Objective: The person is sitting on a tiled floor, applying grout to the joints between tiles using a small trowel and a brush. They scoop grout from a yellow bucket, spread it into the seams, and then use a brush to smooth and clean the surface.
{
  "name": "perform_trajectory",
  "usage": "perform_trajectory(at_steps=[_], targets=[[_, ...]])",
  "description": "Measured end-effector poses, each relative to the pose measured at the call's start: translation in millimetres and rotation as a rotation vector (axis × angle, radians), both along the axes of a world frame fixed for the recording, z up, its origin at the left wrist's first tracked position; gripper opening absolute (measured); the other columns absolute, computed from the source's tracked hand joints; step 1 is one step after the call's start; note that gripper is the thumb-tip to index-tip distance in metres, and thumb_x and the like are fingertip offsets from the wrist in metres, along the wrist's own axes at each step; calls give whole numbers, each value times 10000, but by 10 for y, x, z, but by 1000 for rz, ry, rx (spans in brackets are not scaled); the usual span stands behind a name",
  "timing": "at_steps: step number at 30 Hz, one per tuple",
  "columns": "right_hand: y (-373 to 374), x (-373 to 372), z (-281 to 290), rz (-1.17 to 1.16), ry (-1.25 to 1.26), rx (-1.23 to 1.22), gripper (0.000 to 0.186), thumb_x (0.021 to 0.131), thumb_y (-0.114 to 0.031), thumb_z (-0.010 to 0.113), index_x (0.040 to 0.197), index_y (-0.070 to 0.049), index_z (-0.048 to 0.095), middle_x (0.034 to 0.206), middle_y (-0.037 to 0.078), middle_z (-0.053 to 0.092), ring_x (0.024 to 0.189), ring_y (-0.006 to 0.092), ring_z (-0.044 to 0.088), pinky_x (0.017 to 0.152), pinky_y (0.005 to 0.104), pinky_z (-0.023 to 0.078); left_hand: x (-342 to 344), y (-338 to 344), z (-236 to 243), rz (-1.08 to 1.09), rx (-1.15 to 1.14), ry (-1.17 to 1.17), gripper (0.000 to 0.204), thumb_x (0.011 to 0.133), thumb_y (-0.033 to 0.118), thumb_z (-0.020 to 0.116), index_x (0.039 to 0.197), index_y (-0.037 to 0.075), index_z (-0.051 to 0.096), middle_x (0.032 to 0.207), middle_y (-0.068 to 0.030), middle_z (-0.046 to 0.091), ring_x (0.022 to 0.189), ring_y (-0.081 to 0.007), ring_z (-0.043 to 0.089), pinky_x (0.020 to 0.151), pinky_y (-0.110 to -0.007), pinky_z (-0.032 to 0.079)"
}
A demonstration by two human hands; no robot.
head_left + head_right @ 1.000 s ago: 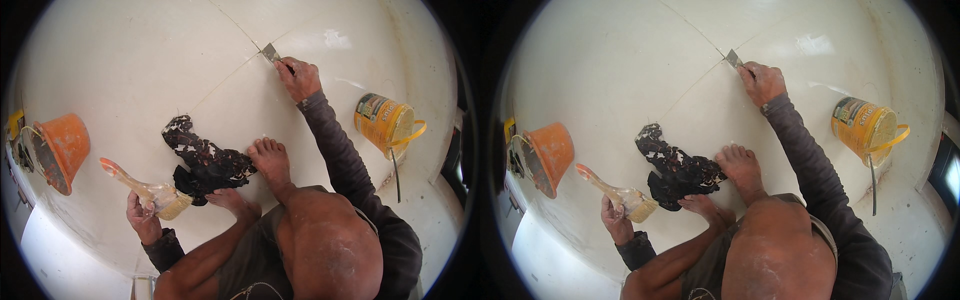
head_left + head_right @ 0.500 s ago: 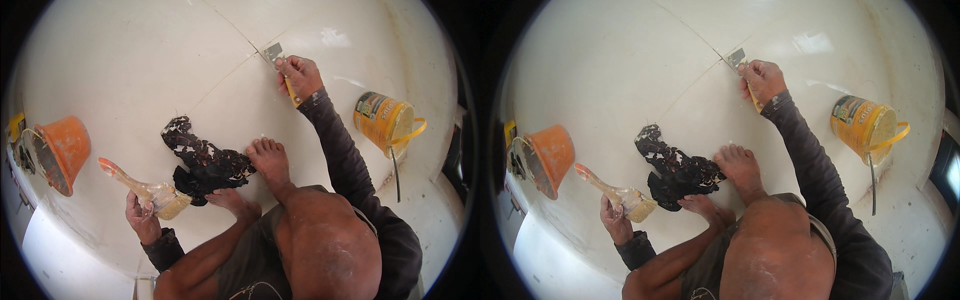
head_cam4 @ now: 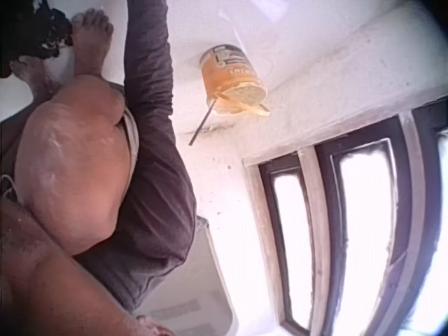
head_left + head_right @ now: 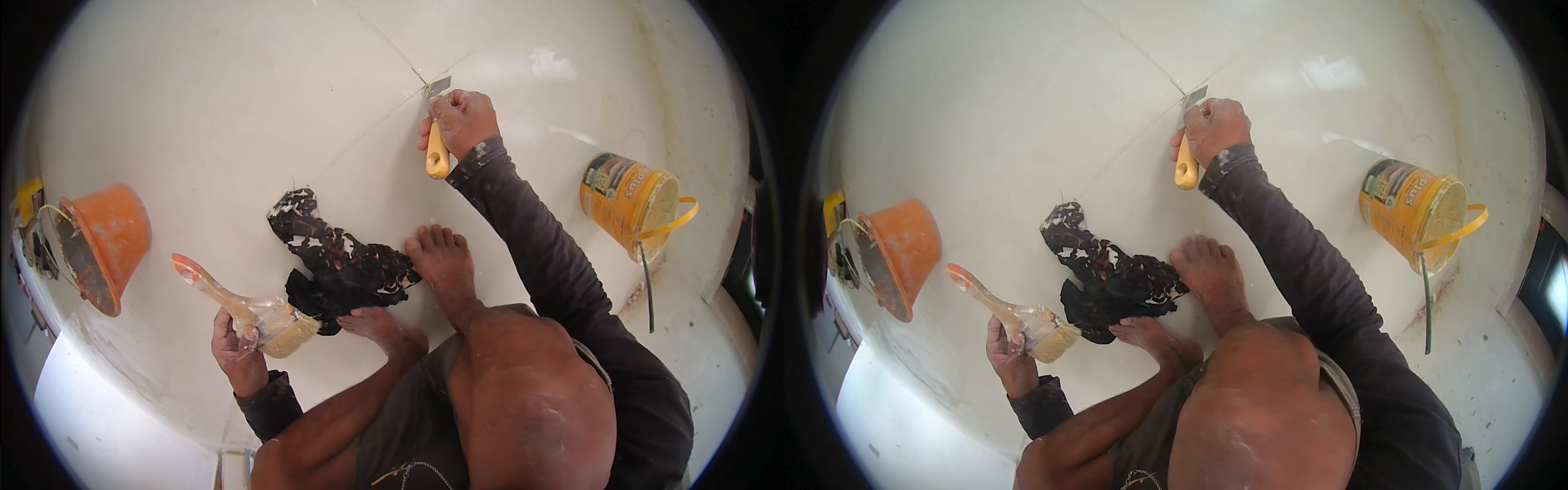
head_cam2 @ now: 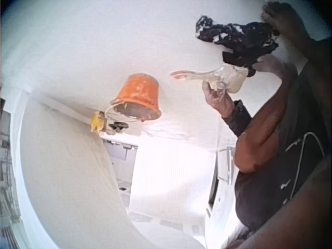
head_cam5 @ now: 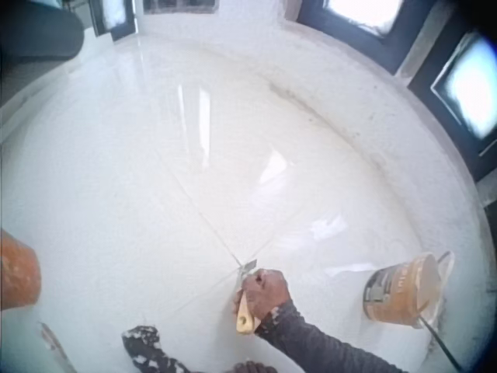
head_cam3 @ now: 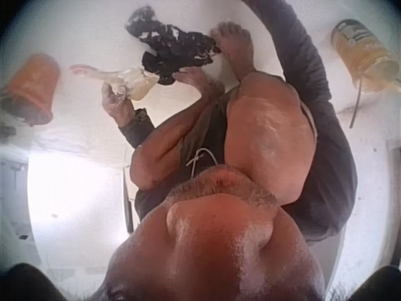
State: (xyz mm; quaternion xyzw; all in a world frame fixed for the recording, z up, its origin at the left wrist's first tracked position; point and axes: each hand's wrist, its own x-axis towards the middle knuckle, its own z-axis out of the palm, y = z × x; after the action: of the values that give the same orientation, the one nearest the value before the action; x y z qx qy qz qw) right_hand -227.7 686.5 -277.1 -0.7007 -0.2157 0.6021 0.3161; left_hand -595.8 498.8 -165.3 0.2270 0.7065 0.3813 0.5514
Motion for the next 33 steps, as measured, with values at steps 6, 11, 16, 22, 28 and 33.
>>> perform_trajectory(at_steps=[6,11,16,22,28,33], targets=[[-165,150,62,150,227,-76,244,940,-157,574,785,31,580,626,101,619,478,165,608,447,291,519,-68,36,32,-14,0,10,663,822,217,759,1332,-65,442,1200,-142,595,1095,-252,610,975,-390,496],[-197,394,-25,306,-351,94,296,954,-212,566,750,0,596,574,50,598,454,123,568,453,276,478,-63,73,18,15,10,-14,663,804,215,792,1303,-81,471,1172,-149,615,1051,-233,625,949,-363,502],[-260,454,-194,469,-515,243,269,949,-235,574,788,-26,626,561,75,599,455,203,574,496,337,479,-56,67,-5,30,17,-13,672,805,224,794,1305,-81,465,1173,-147,612,1054,-232,622,947,-365,502],[-324,418,-279,542,-784,459,247,941,-240,586,801,-41,627,591,169,590,533,373,584,524,422,477,-140,41,-7,14,18,-9,657,820,199,762,1327,-72,444,1193,-151,598,1083,-255,615,967,-385,500],[-299,385,-371,605,-930,568,203,938,-233,589,842,-58,627,596,188,592,555,392,598,534,462,478,-172,4,11,-1,25,-7,638,828,178,738,1333,-68,435,1202,-157,594,1103,-264,609,979,-394,499],[-382,266,-315,512,-963,555,187,950,-220,570,857,-64,618,578,186,587,543,402,594,524,475,471,-156,-4,81,-12,25,-12,606,833,153,720,1324,-66,442,1194,-153,595,1106,-262,604,990,-396,489]])
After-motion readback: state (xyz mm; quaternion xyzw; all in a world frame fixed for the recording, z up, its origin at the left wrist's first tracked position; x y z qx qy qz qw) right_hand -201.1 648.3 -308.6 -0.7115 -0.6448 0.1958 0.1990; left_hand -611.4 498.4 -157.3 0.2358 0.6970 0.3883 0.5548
